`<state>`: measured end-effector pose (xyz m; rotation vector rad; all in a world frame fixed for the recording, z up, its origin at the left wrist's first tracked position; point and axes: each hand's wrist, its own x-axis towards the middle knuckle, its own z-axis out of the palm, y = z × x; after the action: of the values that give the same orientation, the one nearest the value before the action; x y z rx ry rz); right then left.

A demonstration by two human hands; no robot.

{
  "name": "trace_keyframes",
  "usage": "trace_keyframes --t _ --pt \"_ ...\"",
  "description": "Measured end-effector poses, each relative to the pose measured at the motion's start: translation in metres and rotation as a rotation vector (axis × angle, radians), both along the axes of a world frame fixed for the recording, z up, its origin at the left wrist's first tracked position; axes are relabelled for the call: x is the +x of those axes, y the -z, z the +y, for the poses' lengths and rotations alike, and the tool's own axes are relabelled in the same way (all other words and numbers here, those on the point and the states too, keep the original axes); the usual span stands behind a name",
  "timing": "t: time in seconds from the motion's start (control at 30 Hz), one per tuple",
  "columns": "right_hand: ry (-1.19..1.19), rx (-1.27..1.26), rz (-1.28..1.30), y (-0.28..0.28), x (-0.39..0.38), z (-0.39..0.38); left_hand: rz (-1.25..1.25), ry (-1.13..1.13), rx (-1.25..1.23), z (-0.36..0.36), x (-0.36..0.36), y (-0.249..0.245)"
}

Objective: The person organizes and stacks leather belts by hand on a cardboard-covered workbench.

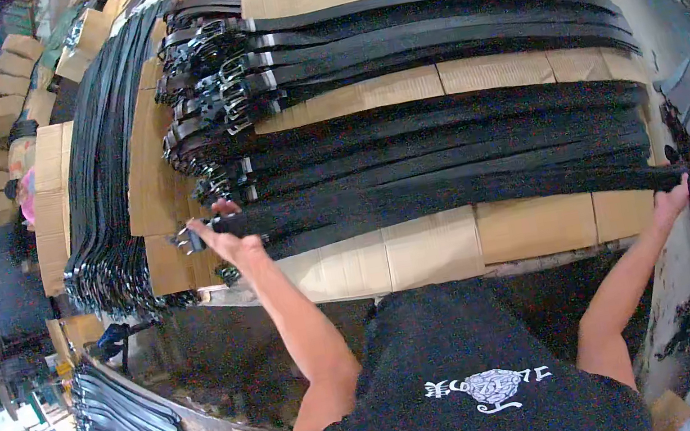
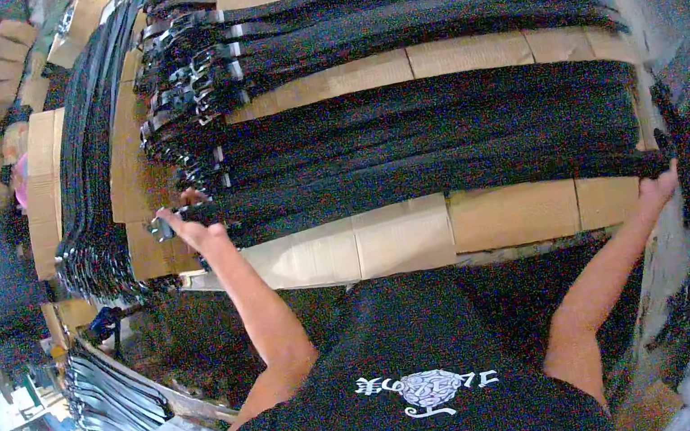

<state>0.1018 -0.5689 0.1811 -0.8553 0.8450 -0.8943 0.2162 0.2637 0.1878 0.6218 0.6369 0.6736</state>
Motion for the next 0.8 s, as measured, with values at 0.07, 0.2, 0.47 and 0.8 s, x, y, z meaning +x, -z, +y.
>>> trace_keyframes --t 0.07,0.2,0.47,0.8 --pt "-0.064 -0.003 -0.022 0.006 0.032 -0.011 0.009 -0.086 -0.070 -0.003 0.016 0.018" --pt "0.158 -0.167 0.263 -0.009 0.097 0.031 0.073 -0.161 0.024 0.011 0.041 0.064" --pt "0.223 -0.257 0.174 0.060 0.179 0.057 0.688 -0.498 0.067 -0.023 0.083 0.069" --pt "0.429 -0.074 0.340 0.127 0.172 0.022 -1.525 -0.632 -1.108 0.063 0.098 0.176"
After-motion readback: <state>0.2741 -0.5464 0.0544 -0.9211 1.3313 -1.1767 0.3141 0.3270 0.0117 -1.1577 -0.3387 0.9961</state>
